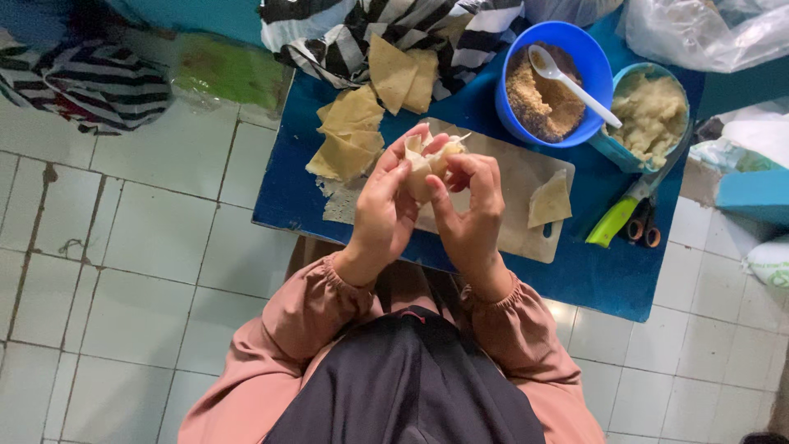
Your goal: The person sits on the floor at a low table and folds triangular dough wrappers around a filling. They scoop brown filling from a blue bowl with a spoon onto a wrapper, fold the wrapper over the filling by hand, press the folded pieces closed, and set the finished pieces on the cutting board and table.
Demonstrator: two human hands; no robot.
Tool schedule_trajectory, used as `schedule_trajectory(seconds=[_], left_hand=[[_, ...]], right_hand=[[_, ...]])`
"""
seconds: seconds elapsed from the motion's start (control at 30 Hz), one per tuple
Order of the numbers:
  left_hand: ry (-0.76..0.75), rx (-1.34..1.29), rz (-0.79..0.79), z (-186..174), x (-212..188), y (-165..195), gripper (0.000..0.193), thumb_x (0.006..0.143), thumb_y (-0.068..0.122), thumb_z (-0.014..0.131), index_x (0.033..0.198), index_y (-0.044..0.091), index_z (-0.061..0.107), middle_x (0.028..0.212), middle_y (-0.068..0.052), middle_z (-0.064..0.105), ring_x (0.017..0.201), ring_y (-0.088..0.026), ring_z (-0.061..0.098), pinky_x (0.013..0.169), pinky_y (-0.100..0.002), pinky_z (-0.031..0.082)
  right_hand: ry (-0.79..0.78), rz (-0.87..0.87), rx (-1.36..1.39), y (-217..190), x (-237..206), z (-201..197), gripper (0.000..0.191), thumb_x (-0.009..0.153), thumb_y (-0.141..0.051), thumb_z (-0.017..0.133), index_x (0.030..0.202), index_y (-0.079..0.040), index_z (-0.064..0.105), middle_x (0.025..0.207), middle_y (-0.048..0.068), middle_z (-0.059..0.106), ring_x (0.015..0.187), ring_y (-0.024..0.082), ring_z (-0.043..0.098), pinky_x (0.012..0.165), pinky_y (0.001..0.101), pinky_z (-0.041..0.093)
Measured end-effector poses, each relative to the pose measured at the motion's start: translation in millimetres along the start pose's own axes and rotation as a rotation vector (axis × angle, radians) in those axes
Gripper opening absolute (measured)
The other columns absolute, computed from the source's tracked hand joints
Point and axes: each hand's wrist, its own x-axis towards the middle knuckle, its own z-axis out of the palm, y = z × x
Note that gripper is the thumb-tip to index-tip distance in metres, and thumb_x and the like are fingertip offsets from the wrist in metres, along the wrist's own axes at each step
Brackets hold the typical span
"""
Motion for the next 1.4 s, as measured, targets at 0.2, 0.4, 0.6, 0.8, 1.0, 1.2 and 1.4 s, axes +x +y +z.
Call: schedule_trajectory(seconds=[0.2, 0.4, 0.6, 0.8, 1.0, 1.2, 1.4], left_hand=[[-0.045, -0.053, -0.018, 5.7, -6.3, -8.6, 0.049, 0.11, 0.012, 0.031, 0.158, 0.002, 0.036, 0.158, -0.019, 0.047, 0.144, -0.027, 0.048, 0.12, -0.039, 0.038], [-0.101, 0.086, 0.041, 2.9, -11.3, -12.6, 0.052, 0.107, 0.008, 0.034, 0.159, -0.002, 0.037, 0.156, -0.021, 0.05, 0.148, -0.029, 0.047, 0.127, -0.04, 0.035], [-0.009, -0.013, 0.122, -13.5, -6.1, -13.7, 0.042, 0.105, 0.008, 0.033, 0.144, 0.0, 0.048, 0.132, -0.02, 0.062, 0.128, -0.027, 0.061, 0.113, -0.038, 0.048], [0.063, 0.511, 0.283, -30.1, -5.6, -5.0, 0.02, 0.107, 0.011, 0.056, 0.124, 0.001, 0.061, 0.092, -0.006, 0.058, 0.079, -0.013, 0.052, 0.069, -0.027, 0.042], [-0.052, 0.635, 0.201, -16.6, -0.9, -23.1, 0.022, 0.105, 0.014, 0.068, 0.121, 0.002, 0.059, 0.095, 0.0, 0.064, 0.087, -0.008, 0.061, 0.077, -0.024, 0.052], [0.059, 0.502, 0.183, -22.0, 0.8, -19.9, 0.016, 0.109, 0.017, 0.059, 0.118, 0.004, 0.057, 0.095, -0.001, 0.067, 0.08, -0.006, 0.064, 0.071, -0.022, 0.055], [0.164, 0.374, 0.377, -31.5, -15.8, -3.2, 0.013, 0.114, 0.015, 0.058, 0.121, 0.005, 0.054, 0.094, 0.004, 0.056, 0.079, 0.001, 0.052, 0.067, -0.015, 0.044]], right_hand=[[0.005, -0.112, -0.1, 9.4, -3.9, -2.1, 0.029, 0.097, -0.014, 0.078, 0.116, 0.002, 0.062, 0.12, 0.014, 0.059, 0.105, 0.022, 0.06, 0.089, 0.0289, 0.051], [-0.067, 0.439, 0.743, 30.4, 1.6, -9.4, 0.014, 0.106, -0.009, 0.069, 0.108, 0.003, 0.063, 0.106, 0.007, 0.064, 0.097, 0.011, 0.06, 0.088, 0.0231, 0.049], [-0.064, 0.423, 1.097, 40.9, 1.5, -14.3, 0.005, 0.105, -0.001, 0.062, 0.108, 0.003, 0.063, 0.109, 0.006, 0.065, 0.103, 0.015, 0.065, 0.097, 0.0302, 0.052], [0.024, 0.545, 1.251, 44.1, 2.4, -20.1, 0.007, 0.105, -0.002, 0.06, 0.104, 0.004, 0.064, 0.11, 0.009, 0.066, 0.104, 0.018, 0.066, 0.098, 0.0338, 0.053], [-0.085, 0.364, 0.714, 36.7, -11.2, -17.1, 0.006, 0.101, 0.002, 0.068, 0.103, 0.008, 0.067, 0.11, 0.007, 0.061, 0.099, 0.016, 0.062, 0.09, 0.0289, 0.05], [-0.066, 0.677, 1.368, 42.6, -6.0, -18.8, 0.012, 0.101, -0.004, 0.057, 0.109, 0.003, 0.063, 0.113, 0.012, 0.069, 0.106, 0.02, 0.066, 0.1, 0.0346, 0.052], [0.016, 0.854, 1.688, 54.0, -9.0, -18.5, 0.016, 0.093, -0.011, 0.055, 0.105, -0.003, 0.059, 0.113, 0.011, 0.07, 0.111, 0.022, 0.068, 0.104, 0.0375, 0.052]])
